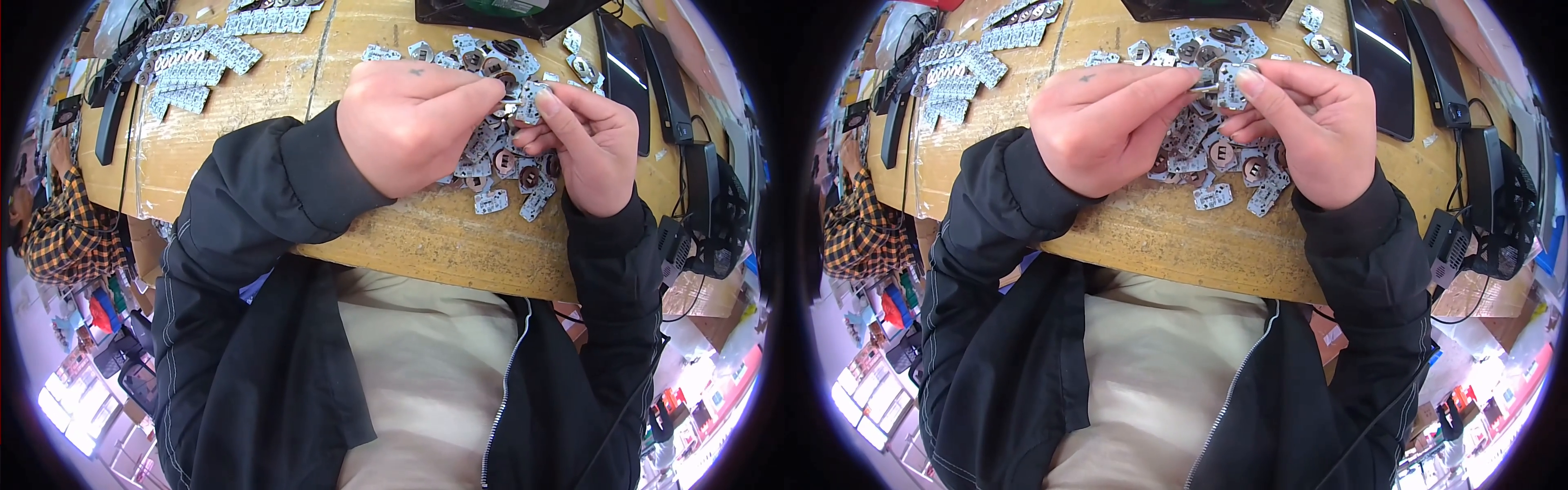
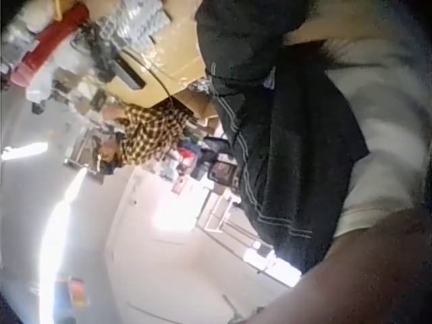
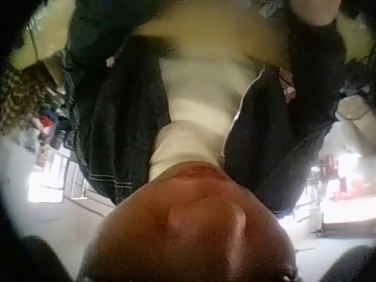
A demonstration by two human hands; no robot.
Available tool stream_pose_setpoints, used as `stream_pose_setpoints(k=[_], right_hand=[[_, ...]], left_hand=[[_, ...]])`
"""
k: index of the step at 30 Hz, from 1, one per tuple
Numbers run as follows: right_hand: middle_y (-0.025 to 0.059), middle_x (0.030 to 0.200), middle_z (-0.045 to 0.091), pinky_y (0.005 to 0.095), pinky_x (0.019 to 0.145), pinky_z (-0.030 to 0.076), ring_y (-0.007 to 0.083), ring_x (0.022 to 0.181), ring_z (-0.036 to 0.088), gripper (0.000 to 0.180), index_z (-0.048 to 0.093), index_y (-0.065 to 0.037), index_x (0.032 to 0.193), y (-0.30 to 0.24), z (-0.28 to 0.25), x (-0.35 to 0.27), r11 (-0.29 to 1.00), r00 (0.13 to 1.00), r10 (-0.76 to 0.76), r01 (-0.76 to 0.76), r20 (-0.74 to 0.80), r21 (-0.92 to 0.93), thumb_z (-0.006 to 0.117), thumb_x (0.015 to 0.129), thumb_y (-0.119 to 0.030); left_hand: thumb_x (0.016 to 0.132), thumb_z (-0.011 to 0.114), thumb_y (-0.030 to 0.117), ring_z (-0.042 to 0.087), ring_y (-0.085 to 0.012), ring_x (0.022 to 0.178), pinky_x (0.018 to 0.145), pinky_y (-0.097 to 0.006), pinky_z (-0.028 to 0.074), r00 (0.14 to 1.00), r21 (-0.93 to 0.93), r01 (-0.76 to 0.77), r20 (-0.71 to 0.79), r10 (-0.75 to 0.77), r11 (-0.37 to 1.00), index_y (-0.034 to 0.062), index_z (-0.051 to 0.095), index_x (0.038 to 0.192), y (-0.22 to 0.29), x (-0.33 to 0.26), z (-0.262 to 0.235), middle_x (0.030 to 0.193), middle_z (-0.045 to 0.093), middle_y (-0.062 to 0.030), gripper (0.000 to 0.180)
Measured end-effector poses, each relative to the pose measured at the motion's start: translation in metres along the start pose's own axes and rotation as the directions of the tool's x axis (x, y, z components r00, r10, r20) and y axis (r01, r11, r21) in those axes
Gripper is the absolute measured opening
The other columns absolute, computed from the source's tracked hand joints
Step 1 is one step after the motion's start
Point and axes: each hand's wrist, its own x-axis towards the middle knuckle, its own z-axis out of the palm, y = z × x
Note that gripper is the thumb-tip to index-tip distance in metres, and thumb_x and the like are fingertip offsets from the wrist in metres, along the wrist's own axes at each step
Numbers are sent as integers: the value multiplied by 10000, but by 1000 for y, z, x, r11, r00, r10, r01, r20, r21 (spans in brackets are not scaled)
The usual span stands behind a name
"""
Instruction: Assembling or sorting small metal components on a workbench in a factory setting.
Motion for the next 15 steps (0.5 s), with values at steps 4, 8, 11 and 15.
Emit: stream_pose_setpoints(k=[4, 8, 11, 15], right_hand=[[164, 839, 677, 231, 582, 538, 180, 668, 675, 227, 599, 103, 1094, 1, -1, -2, 1000, 1000, 14, -13, -22, 22, 575, 927, -48], [168, 847, 676, 232, 589, 537, 185, 663, 674, 230, 604, 104, 1092, 1, -2, -2, 1000, 999, -11, 12, -32, 28, 576, 925, -52], [164, 852, 674, 245, 596, 541, 187, 685, 675, 233, 610, 100, 1092, -3, 0, -5, 1000, 998, -27, 27, -61, 6, 559, 937, -66], [147, 893, 679, 237, 624, 523, 158, 706, 656, 243, 623, 91, 1094, -6, -1, -3, 999, 997, -34, 34, -65, -4, 541, 952, -87]], left_hand=[[701, 725, -54, 677, -251, 640, 543, -307, 538, 1000, 0, 19, 9, -19, 1000, -4, 690, 938, 4, 3, -3, 766, 678, -123, 244], [701, 721, -60, 673, -251, 634, 550, -308, 539, 1000, -11, -10, 29, 11, 1000, -7, 689, 947, 3, 3, 1, 765, 676, -124, 254], [704, 722, -60, 668, -250, 624, 549, -304, 534, 994, -2, -99, 36, 99, 995, -7, 689, 943, 2, 3, 2, 762, 674, -126, 247], [710, 723, -60, 665, -250, 623, 552, -301, 531, 1000, -47, -17, -7, 16, 999, -12, 686, 949, 0, 2, 3, 763, 674, -128, 247]])
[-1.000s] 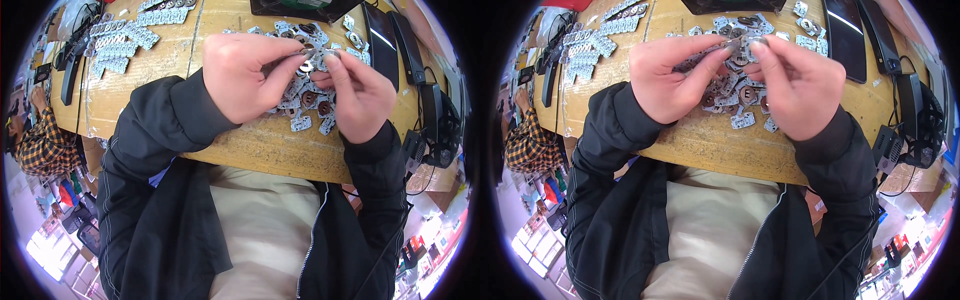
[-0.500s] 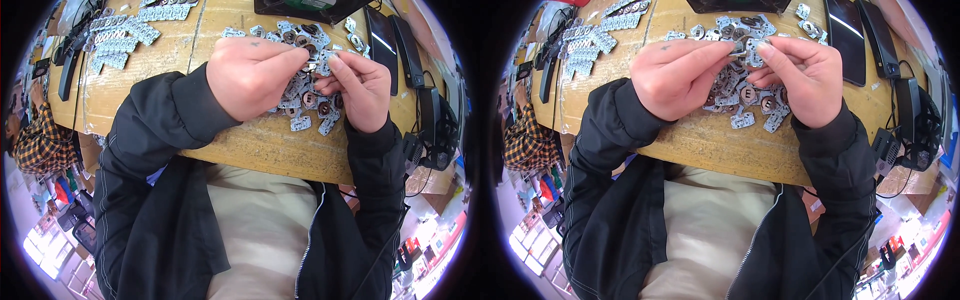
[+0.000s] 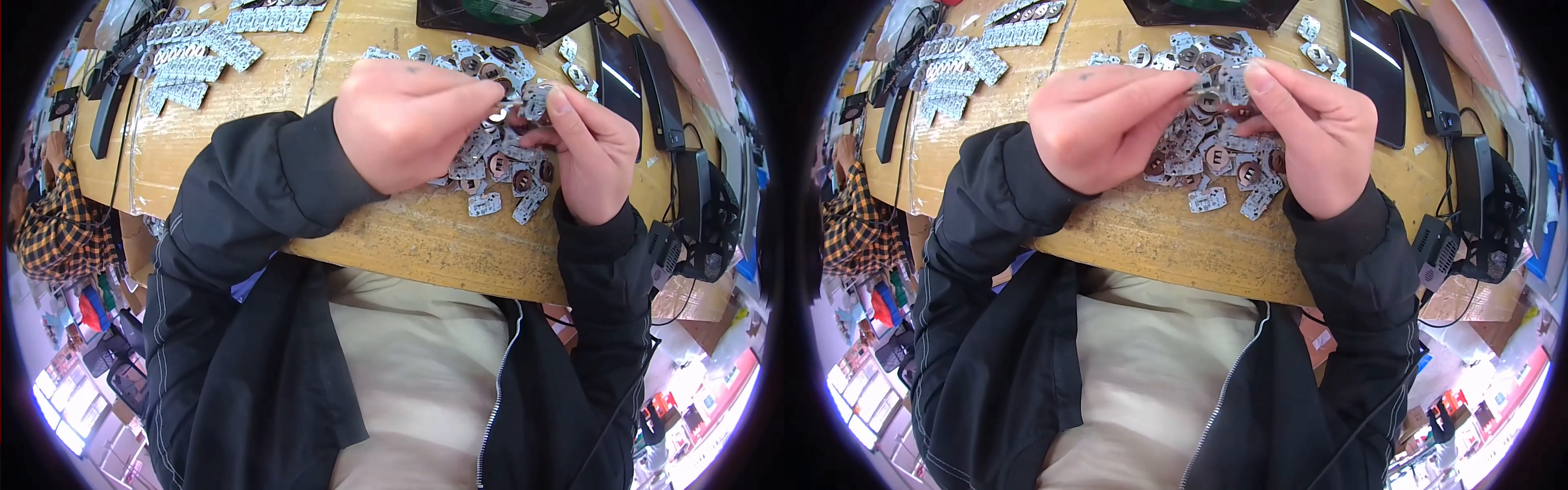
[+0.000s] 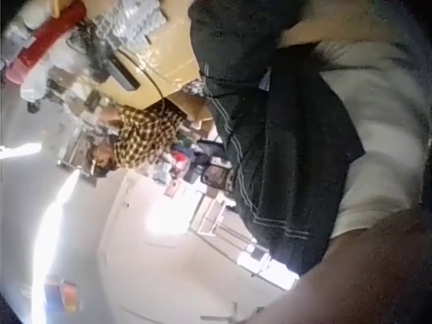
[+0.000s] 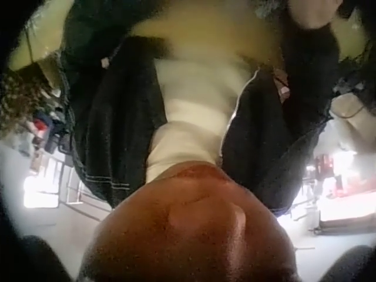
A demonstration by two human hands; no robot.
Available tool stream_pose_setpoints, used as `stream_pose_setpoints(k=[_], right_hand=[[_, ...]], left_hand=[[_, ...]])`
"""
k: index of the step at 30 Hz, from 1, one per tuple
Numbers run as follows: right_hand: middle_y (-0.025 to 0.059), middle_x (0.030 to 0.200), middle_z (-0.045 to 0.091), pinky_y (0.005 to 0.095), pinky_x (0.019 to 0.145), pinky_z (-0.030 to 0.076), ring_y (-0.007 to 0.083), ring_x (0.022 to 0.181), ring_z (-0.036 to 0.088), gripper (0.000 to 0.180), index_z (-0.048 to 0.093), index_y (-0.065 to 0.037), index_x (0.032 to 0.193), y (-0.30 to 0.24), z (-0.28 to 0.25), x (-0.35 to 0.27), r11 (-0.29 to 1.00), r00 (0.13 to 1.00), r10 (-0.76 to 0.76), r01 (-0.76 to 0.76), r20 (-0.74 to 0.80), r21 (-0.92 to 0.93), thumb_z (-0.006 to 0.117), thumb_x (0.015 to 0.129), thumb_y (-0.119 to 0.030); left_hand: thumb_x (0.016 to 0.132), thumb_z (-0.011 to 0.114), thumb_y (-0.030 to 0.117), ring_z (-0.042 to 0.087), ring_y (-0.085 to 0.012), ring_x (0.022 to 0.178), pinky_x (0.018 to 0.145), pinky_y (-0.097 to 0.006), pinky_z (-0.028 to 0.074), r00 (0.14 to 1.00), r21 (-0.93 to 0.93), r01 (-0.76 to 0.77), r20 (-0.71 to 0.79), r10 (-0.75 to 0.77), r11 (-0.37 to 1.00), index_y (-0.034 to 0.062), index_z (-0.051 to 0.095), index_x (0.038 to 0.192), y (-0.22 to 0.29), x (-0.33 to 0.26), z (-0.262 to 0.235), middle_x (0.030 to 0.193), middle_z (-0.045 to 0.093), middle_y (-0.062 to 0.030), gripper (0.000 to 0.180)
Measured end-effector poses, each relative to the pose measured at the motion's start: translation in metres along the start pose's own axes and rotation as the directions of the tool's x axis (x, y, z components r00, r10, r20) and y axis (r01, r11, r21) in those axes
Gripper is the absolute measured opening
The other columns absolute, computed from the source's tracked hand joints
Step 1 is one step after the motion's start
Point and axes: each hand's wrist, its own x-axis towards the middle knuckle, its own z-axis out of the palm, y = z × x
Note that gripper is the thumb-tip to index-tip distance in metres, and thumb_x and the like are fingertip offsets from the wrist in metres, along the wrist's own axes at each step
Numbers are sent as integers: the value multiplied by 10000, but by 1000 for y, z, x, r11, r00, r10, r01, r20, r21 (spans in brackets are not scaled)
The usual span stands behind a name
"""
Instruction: Assembling or sorting small metal components on a workbench in a factory setting.
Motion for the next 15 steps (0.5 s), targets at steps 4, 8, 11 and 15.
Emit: stream_pose_setpoints(k=[4, 8, 11, 15], right_hand=[[109, 1001, 676, 197, 659, 459, 98, 709, 584, 241, 653, 69, 1078, -10, -8, -4, 963, 997, -79, 82, 21, -256, 539, 955, -105], [112, 970, 666, 212, 612, 429, 102, 691, 564, 187, 665, 73, 1040, -11, -11, -2, 883, 978, -182, 207, 99, -420, 581, 908, -29], [128, 914, 655, 216, 624, 455, 123, 695, 584, 163, 659, 89, 1021, -12, -15, 3, 730, 875, -417, 484, 247, -482, 599, 882, 30], [135, 880, 668, 216, 649, 499, 133, 717, 619, 159, 666, 90, 997, -6, -9, -4, 900, 962, -263, 270, 67, -344, 622, 844, 87]], left_hand=[[681, 726, -2, 666, -251, 639, 537, -318, 536, 994, -39, 56, -92, -60, 998, 37, 687, 902, -3, -1, -1, 764, 680, -95, 227], [704, 733, -49, 677, -246, 657, 574, -297, 545, 999, -95, 18, -25, -21, 995, -18, 685, 944, -2, -4, -1, 771, 682, -132, 246], [703, 734, -46, 680, -245, 664, 578, -299, 550, 999, -111, 12, -45, -17, 994, -16, 686, 939, -3, -3, 0, 769, 683, -129, 242], [705, 741, -32, 684, -245, 672, 576, -303, 551, 999, -138, 9, -40, -15, 990, -11, 689, 930, -1, -5, 0, 759, 679, -126, 231]])
